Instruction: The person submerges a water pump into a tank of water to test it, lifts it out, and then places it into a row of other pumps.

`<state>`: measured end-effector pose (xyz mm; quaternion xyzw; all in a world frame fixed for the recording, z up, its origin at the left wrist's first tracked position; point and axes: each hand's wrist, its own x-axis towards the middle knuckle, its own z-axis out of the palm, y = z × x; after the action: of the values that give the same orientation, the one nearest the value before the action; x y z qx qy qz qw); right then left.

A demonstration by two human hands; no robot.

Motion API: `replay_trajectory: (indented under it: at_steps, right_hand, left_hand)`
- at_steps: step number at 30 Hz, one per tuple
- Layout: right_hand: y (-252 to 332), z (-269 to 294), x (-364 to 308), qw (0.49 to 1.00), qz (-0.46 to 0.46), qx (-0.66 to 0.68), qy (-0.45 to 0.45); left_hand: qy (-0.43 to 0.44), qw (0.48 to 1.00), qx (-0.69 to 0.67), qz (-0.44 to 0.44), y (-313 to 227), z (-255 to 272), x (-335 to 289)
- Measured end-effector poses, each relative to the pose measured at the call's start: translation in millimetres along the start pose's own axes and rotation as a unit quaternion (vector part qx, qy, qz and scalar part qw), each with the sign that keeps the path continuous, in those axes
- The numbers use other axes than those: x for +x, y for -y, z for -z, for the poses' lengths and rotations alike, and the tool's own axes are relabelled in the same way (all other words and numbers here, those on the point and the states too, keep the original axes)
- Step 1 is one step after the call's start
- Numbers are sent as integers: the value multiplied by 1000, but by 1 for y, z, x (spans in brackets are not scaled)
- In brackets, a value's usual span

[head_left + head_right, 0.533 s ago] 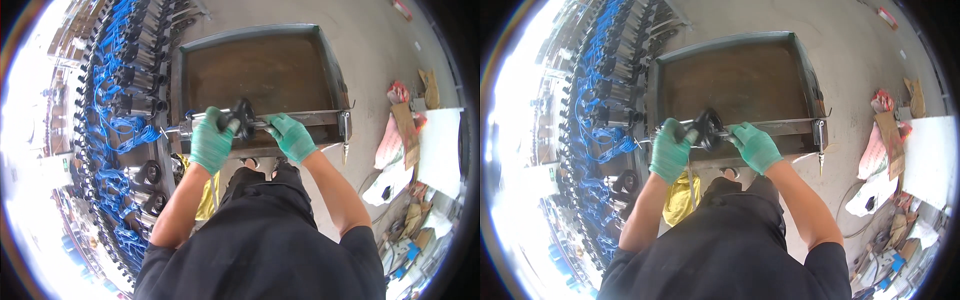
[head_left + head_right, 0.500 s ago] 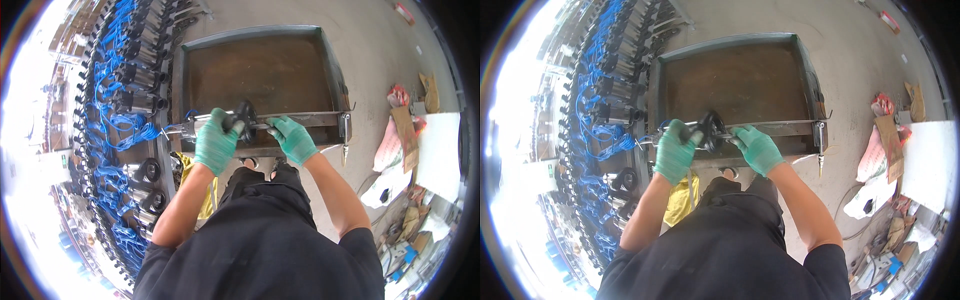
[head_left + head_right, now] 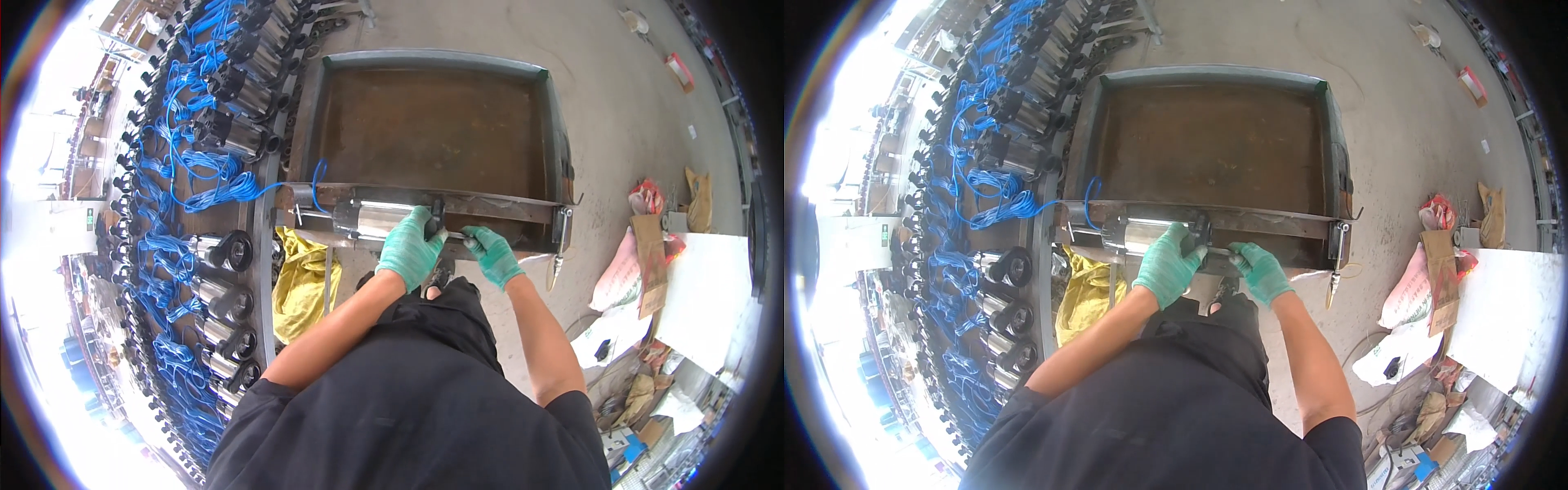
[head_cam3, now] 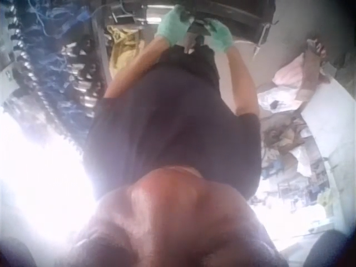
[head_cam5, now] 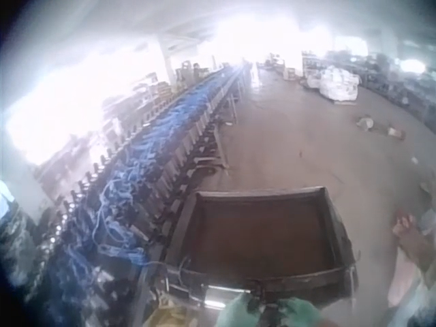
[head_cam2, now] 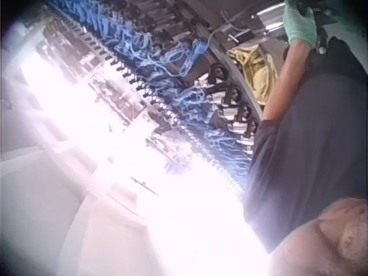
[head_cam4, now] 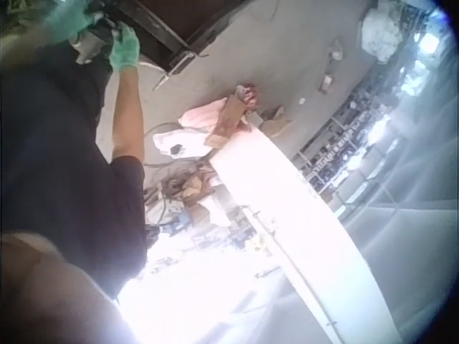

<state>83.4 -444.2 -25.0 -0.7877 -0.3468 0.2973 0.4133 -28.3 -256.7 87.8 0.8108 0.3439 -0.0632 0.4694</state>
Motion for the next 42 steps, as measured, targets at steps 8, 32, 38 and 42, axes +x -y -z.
replay_trajectory:
  at_steps: [8,32,38,42]
  right_hand:
    - [24,7,-8,995,-37,-88,-16]
    - [51,1,13,920,-347,172,-60]
    - [13,-11,6,902,-348,236,-97]
    - [30,-16,3,889,-282,334,-139]
  left_hand:
    - [-286,916,249,-131,116,135,30]
    - [20,951,65,-303,265,195,67]
    - [103,981,-65,151,200,193,76]
    - [133,938,-132,290,223,191,100]
